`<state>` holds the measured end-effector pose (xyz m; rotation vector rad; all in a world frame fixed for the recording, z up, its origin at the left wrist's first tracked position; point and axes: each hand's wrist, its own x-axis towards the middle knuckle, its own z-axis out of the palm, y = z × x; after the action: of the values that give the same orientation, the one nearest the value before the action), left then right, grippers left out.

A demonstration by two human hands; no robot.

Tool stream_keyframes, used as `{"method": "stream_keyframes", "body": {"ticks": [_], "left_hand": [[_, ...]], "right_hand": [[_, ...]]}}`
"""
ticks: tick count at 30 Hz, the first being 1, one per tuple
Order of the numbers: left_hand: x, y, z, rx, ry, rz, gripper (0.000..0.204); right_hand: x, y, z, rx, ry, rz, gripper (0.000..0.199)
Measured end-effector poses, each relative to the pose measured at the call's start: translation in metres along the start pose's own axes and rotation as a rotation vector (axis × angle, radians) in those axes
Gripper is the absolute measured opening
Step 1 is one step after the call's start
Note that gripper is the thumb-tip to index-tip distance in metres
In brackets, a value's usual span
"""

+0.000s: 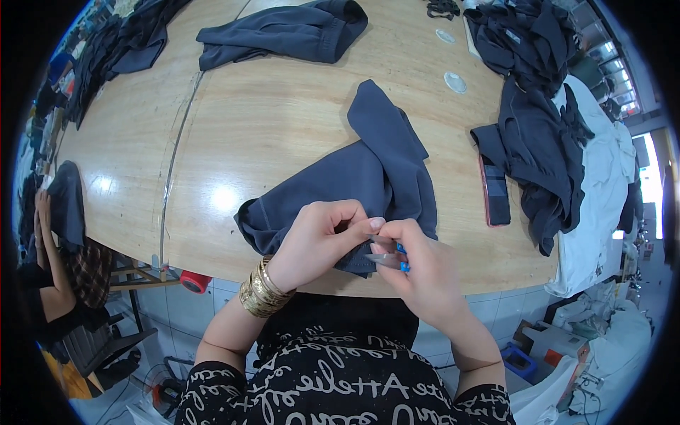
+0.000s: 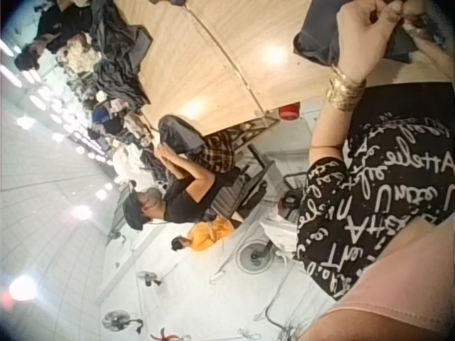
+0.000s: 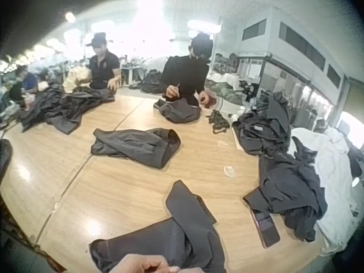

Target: Inspect several pairs of shorts and use thread snips to trim loose threads.

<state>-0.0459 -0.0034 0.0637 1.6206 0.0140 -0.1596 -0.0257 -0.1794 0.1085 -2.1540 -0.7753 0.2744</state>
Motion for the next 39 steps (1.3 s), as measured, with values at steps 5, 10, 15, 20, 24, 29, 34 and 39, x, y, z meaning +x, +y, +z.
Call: {"method": "stream_keyframes", "body": {"ticks": [5,10,15,20,24,29,34,39], "left_hand": [[-0.002,0.006,-0.007,-0.082,-0.008,-0.033,0.033],[-0.002,0.007,-0.008,-0.252,-0.083,-0.056,0.033],[-0.003,0.009,-0.009,-0.281,-0.111,-0.069,0.034],[-0.005,0.012,-0.009,-0.325,-0.101,-0.042,0.034],[-0.005,0.014,-0.009,-0.266,-0.091,-0.036,0.032],[-0.006,0.009,-0.011,-0.275,-0.079,-0.005,0.027],[-0.008,0.015,-0.017,-0.350,-0.189,-0.020,0.018],[-0.004,0.015,-0.020,-0.204,-0.206,0.024,0.016]], "right_hand": [[-0.002,0.002,-0.024,0.484,-0.002,0.233,0.019],[-0.003,0.005,-0.034,0.155,-0.021,0.066,0.021],[0.003,-0.004,-0.031,0.010,0.025,-0.001,0.027],[0.003,0.001,-0.028,-0.186,0.067,-0.125,0.030],[0.002,-0.005,-0.030,-0.222,0.045,-0.123,0.029],[0.001,-0.002,-0.027,-0.248,0.064,-0.122,0.029],[0.001,0.002,-0.028,-0.256,0.094,-0.145,0.029],[0.001,-0.002,-0.029,-0.237,0.080,-0.171,0.031]]}}
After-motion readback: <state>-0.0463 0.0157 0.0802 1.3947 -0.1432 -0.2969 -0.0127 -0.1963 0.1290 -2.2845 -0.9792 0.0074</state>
